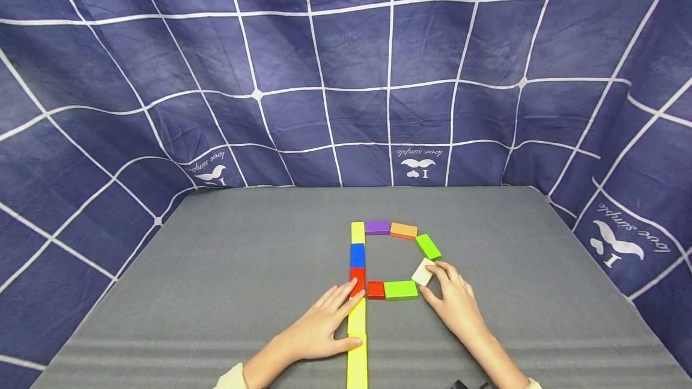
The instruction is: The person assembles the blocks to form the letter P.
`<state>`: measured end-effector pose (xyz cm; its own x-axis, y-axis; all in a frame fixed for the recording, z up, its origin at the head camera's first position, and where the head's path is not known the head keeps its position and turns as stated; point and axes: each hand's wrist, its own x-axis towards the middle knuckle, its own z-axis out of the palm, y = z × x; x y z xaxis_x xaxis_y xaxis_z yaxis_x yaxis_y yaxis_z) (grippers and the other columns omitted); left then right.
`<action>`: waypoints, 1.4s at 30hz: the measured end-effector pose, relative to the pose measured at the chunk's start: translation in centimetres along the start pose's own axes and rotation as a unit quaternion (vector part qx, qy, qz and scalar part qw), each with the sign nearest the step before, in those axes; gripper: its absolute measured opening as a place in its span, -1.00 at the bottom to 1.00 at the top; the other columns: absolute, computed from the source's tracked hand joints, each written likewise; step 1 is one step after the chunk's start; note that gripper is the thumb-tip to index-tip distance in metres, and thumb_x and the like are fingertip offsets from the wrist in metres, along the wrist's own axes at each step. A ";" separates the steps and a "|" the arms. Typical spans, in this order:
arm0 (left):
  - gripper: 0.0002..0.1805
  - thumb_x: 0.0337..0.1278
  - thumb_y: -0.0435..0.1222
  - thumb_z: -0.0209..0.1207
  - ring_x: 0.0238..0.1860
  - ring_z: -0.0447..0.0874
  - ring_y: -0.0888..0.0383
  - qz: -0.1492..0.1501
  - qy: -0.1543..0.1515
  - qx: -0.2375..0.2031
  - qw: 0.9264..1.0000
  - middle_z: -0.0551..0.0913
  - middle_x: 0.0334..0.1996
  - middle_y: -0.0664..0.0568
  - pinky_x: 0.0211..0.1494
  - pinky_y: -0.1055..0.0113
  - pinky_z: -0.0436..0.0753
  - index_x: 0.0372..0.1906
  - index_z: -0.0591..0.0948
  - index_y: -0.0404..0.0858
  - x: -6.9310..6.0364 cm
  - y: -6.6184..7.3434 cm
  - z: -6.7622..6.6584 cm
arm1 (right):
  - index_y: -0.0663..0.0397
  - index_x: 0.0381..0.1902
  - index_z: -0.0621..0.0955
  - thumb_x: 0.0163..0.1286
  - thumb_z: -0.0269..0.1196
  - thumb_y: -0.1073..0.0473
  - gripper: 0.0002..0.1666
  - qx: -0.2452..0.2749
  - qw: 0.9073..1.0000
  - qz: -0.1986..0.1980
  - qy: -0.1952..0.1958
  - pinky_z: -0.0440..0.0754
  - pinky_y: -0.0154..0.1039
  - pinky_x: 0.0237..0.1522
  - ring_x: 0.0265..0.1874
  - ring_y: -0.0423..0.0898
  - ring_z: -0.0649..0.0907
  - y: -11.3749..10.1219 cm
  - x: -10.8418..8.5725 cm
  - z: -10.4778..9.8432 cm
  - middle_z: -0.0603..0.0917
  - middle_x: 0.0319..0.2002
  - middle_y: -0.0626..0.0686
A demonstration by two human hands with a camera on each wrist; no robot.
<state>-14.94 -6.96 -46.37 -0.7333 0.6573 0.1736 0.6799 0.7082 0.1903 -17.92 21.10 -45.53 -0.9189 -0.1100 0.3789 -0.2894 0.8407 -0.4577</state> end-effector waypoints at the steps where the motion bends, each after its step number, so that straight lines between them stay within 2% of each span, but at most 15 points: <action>1: -0.18 0.12 0.29 -0.22 0.40 0.09 0.09 -0.001 -0.001 -0.001 1.000 0.03 0.43 -0.01 0.43 0.18 0.11 0.42 0.03 -0.04 0.0 0.0 0.0 | 0.12 0.01 0.52 0.14 0.28 0.11 -0.54 0.005 1.000 0.006 -0.006 0.35 0.21 -0.10 0.04 0.19 0.47 0.1 -0.1 0.1 0.44 0.06 0.18; 11: -0.17 0.12 0.29 -0.22 0.39 0.11 0.08 -0.001 0.002 0.000 1.000 0.03 0.43 -0.01 0.43 0.18 0.12 0.42 0.03 -0.03 -0.1 0.1 0.2 | 0.13 0.00 0.51 0.14 0.27 0.14 -0.55 0.021 1.000 0.011 -0.008 0.36 0.15 -0.11 0.05 0.16 0.47 0.4 -0.2 0.4 0.42 0.08 0.18; 14: -0.18 0.12 0.29 -0.21 0.39 0.12 0.08 0.003 0.005 0.003 1.000 0.03 0.42 -0.02 0.42 0.18 0.13 0.41 0.04 -0.04 -0.1 0.2 0.1 | 0.15 0.02 0.49 0.18 0.25 0.12 -0.55 0.047 0.999 0.020 -0.008 0.35 0.19 -0.08 0.09 0.22 0.42 0.5 -0.1 0.2 0.37 0.12 0.22; 18: -0.18 0.12 0.29 -0.21 0.39 0.12 0.07 0.004 0.004 0.002 1.000 0.04 0.42 -0.03 0.42 0.17 0.13 0.41 0.05 -0.05 -0.1 0.2 0.0 | 0.19 0.16 0.36 0.29 0.14 0.05 -0.45 0.084 0.995 0.054 -0.020 0.33 0.31 -0.04 0.16 0.36 0.30 0.7 0.3 -0.1 0.21 0.23 0.33; 20: -0.17 0.12 0.29 -0.21 0.39 0.11 0.07 0.002 0.001 -0.001 1.000 0.03 0.42 -0.02 0.42 0.17 0.12 0.41 0.03 -0.04 -0.1 0.1 0.0 | 0.21 0.24 0.27 0.33 0.09 -0.01 -0.37 0.086 0.993 0.069 -0.033 0.30 0.36 -0.01 0.18 0.42 0.25 0.9 0.6 -0.1 0.14 0.27 0.37; 23: -0.17 0.12 0.29 -0.21 0.40 0.09 0.08 0.000 -0.001 -0.003 1.000 0.02 0.43 -0.01 0.43 0.18 0.11 0.42 0.02 -0.03 0.0 0.1 0.0 | 0.22 0.31 0.20 0.34 0.05 -0.06 -0.29 0.072 0.993 0.079 -0.051 0.26 0.38 0.01 0.20 0.42 0.24 1.2 1.1 0.0 0.15 0.29 0.35; 27: -0.17 0.12 0.28 -0.20 0.40 0.08 0.09 0.003 0.003 0.001 1.000 0.03 0.43 -0.02 0.43 0.18 0.11 0.42 0.03 -0.05 0.1 0.0 0.0 | 0.23 0.29 0.24 0.32 0.08 -0.05 -0.30 0.064 0.993 0.075 -0.057 0.23 0.34 0.05 0.21 0.37 0.25 1.4 1.3 0.3 0.21 0.28 0.31; 33: -0.17 0.13 0.28 -0.21 0.40 0.10 0.08 0.004 0.004 0.006 1.000 0.03 0.42 -0.02 0.43 0.17 0.12 0.42 0.03 -0.05 0.1 -0.1 0.0 | 0.23 0.26 0.27 0.32 0.08 -0.04 -0.33 0.073 0.993 0.075 -0.057 0.16 0.33 0.07 0.21 0.37 0.23 1.3 1.4 0.4 0.20 0.27 0.31; 42: -0.19 0.12 0.29 -0.22 0.39 0.11 0.08 0.004 0.005 -0.003 1.000 0.05 0.42 -0.01 0.42 0.16 0.14 0.41 0.05 -0.03 -0.1 -0.2 0.3 | 0.22 0.25 0.28 0.33 0.06 -0.06 -0.34 0.083 0.993 0.075 -0.048 0.21 0.35 0.02 0.21 0.37 0.24 1.3 1.2 0.3 0.20 0.28 0.31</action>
<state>-14.97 -7.13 -46.70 -0.7275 0.6607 0.1849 0.6861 0.7010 0.1947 -19.51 21.88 -45.93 -0.9739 -0.0474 0.2219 -0.1807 0.7534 -0.6323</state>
